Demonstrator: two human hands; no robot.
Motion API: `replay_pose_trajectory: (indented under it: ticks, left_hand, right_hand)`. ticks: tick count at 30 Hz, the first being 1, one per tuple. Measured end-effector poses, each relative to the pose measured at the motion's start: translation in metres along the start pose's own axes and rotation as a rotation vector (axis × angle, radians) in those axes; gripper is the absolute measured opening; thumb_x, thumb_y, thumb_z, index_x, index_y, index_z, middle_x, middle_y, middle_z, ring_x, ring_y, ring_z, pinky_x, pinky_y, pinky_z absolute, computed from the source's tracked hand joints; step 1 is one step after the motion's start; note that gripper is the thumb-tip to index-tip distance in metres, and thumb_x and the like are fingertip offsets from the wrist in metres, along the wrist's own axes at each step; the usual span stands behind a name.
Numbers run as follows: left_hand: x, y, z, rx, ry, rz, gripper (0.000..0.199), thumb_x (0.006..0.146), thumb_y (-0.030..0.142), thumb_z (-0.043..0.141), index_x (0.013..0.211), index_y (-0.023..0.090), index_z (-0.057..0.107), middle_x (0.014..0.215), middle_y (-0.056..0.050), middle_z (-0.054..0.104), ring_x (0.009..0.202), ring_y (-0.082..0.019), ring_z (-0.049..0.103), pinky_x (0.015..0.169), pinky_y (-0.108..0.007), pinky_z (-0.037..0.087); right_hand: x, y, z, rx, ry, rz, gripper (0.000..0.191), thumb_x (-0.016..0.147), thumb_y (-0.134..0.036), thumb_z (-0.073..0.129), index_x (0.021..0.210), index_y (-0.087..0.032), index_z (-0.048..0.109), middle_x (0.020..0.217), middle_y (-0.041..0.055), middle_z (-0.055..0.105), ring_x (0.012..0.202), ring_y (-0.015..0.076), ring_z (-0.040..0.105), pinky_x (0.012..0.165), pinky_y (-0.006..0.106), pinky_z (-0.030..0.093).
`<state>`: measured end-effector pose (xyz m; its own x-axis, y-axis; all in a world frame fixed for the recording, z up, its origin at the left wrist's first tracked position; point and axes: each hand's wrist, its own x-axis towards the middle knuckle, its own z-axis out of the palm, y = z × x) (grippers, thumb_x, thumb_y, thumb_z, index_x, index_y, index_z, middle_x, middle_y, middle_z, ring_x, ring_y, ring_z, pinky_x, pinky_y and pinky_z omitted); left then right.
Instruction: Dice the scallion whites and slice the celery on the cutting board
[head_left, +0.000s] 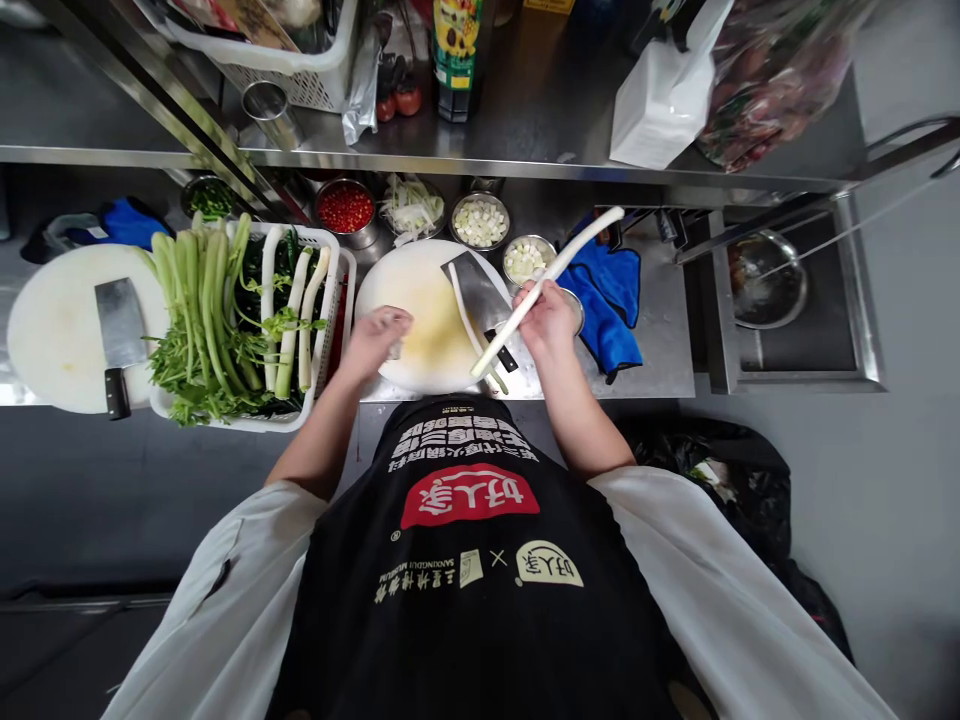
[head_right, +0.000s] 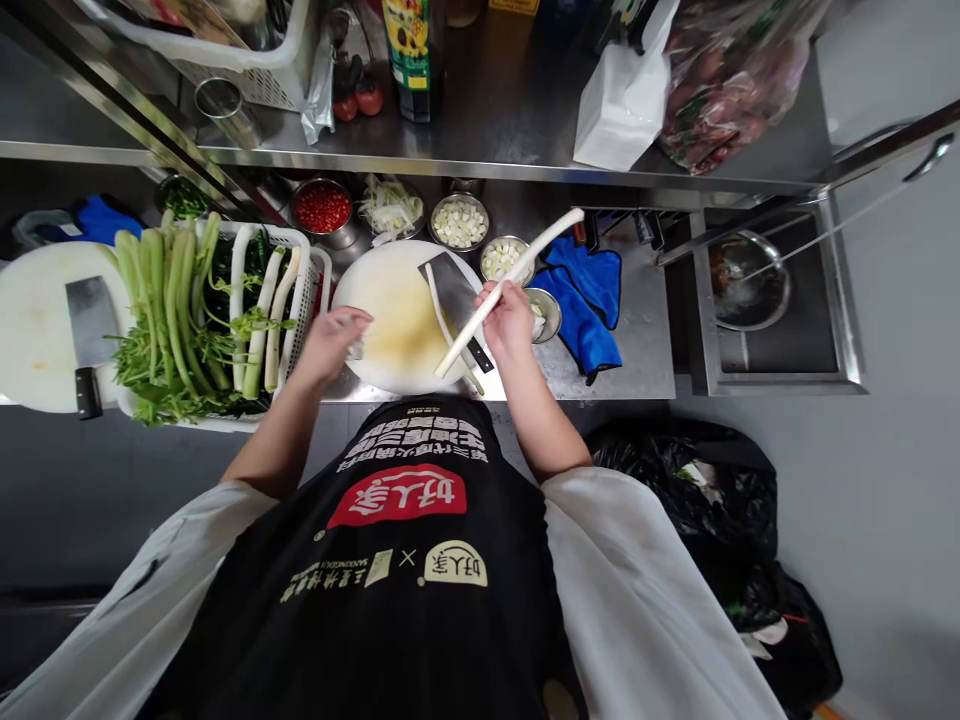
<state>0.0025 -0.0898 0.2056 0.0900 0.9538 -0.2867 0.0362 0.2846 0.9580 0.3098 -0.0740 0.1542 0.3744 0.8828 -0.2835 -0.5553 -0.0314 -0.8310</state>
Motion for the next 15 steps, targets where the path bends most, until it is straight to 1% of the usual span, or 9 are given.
replay_pose_trajectory:
  ticks: [2, 3, 4, 5, 7, 9, 10, 13, 15]
  left_hand:
    - [-0.002, -0.011, 0.026, 0.149, -0.27, -0.045, 0.032, 0.07, 0.041, 0.092, 0.089, 0.02, 0.077, 0.063, 0.003, 0.058, 0.05, -0.011, 0.048, 0.048, -0.024, 0.035]
    - [-0.004, -0.017, 0.038, 0.2, -0.373, -0.045, 0.033, 0.07, 0.041, 0.092, 0.091, 0.02, 0.079, 0.064, 0.003, 0.061, 0.051, -0.011, 0.05, 0.05, -0.025, 0.038]
    - [-0.006, -0.024, 0.048, 0.235, -0.445, -0.032, 0.032, 0.07, 0.041, 0.092, 0.09, 0.02, 0.079, 0.066, 0.002, 0.062, 0.054, -0.012, 0.052, 0.053, -0.025, 0.04]
    - [-0.008, -0.03, 0.055, 0.26, -0.479, -0.008, 0.029, 0.071, 0.04, 0.091, 0.087, 0.02, 0.079, 0.067, 0.002, 0.064, 0.056, -0.012, 0.054, 0.056, -0.026, 0.042]
    - [-0.012, -0.041, 0.064, 0.291, -0.468, 0.05, 0.023, 0.074, 0.039, 0.088, 0.078, 0.02, 0.075, 0.066, 0.002, 0.062, 0.058, -0.013, 0.056, 0.059, -0.027, 0.043]
    - [-0.015, -0.048, 0.066, 0.312, -0.447, 0.08, 0.022, 0.078, 0.037, 0.083, 0.072, 0.02, 0.07, 0.061, 0.003, 0.058, 0.058, -0.014, 0.055, 0.059, -0.027, 0.043]
    - [-0.015, -0.049, 0.065, 0.326, -0.455, 0.082, 0.022, 0.079, 0.036, 0.081, 0.07, 0.021, 0.069, 0.06, 0.003, 0.057, 0.057, -0.013, 0.054, 0.059, -0.028, 0.042]
    - [-0.016, -0.046, 0.063, 0.41, -0.523, 0.046, 0.021, 0.081, 0.031, 0.074, 0.066, 0.02, 0.065, 0.058, 0.004, 0.053, 0.055, -0.012, 0.049, 0.058, -0.028, 0.038]
    - [-0.016, -0.04, 0.064, 0.509, -0.54, 0.033, 0.023, 0.081, 0.029, 0.07, 0.062, 0.02, 0.061, 0.056, 0.005, 0.05, 0.054, -0.012, 0.044, 0.058, -0.029, 0.034]
  right_hand:
    - [-0.009, 0.011, 0.018, -0.001, -0.043, 0.082, 0.026, 0.097, -0.045, 0.076, 0.096, -0.024, 0.061, 0.081, -0.0001, 0.068, 0.073, 0.0155, 0.069, 0.068, 0.029, 0.064]
    - [-0.012, 0.015, 0.025, -0.007, -0.055, 0.117, 0.026, 0.097, -0.045, 0.076, 0.097, -0.024, 0.061, 0.08, -0.0001, 0.068, 0.072, 0.0152, 0.069, 0.067, 0.028, 0.063]
    - [-0.015, 0.02, 0.031, -0.013, -0.06, 0.146, 0.025, 0.097, -0.045, 0.076, 0.097, -0.025, 0.061, 0.08, -0.0003, 0.068, 0.072, 0.015, 0.068, 0.067, 0.028, 0.063]
    - [-0.018, 0.024, 0.036, -0.019, -0.06, 0.168, 0.025, 0.097, -0.044, 0.077, 0.098, -0.025, 0.061, 0.079, -0.0006, 0.068, 0.071, 0.0148, 0.068, 0.066, 0.027, 0.063]
    - [-0.022, 0.03, 0.04, -0.022, -0.056, 0.187, 0.023, 0.098, -0.042, 0.077, 0.098, -0.025, 0.061, 0.079, -0.0013, 0.068, 0.07, 0.014, 0.067, 0.065, 0.027, 0.062]
    - [-0.024, 0.034, 0.041, -0.022, -0.055, 0.183, 0.022, 0.098, -0.039, 0.077, 0.096, -0.025, 0.06, 0.077, -0.0023, 0.068, 0.068, 0.013, 0.066, 0.065, 0.026, 0.061]
    - [-0.025, 0.035, 0.04, -0.023, -0.056, 0.181, 0.022, 0.099, -0.038, 0.077, 0.094, -0.025, 0.059, 0.077, -0.0027, 0.067, 0.067, 0.0125, 0.065, 0.065, 0.025, 0.061]
    - [-0.03, 0.036, 0.041, -0.014, -0.045, 0.196, 0.025, 0.098, -0.037, 0.078, 0.091, -0.025, 0.058, 0.074, -0.0038, 0.066, 0.064, 0.0116, 0.064, 0.062, 0.024, 0.059]
    - [-0.033, 0.034, 0.044, 0.017, -0.024, 0.216, 0.026, 0.096, -0.036, 0.081, 0.091, -0.025, 0.058, 0.074, -0.0042, 0.067, 0.064, 0.0111, 0.063, 0.061, 0.022, 0.058]
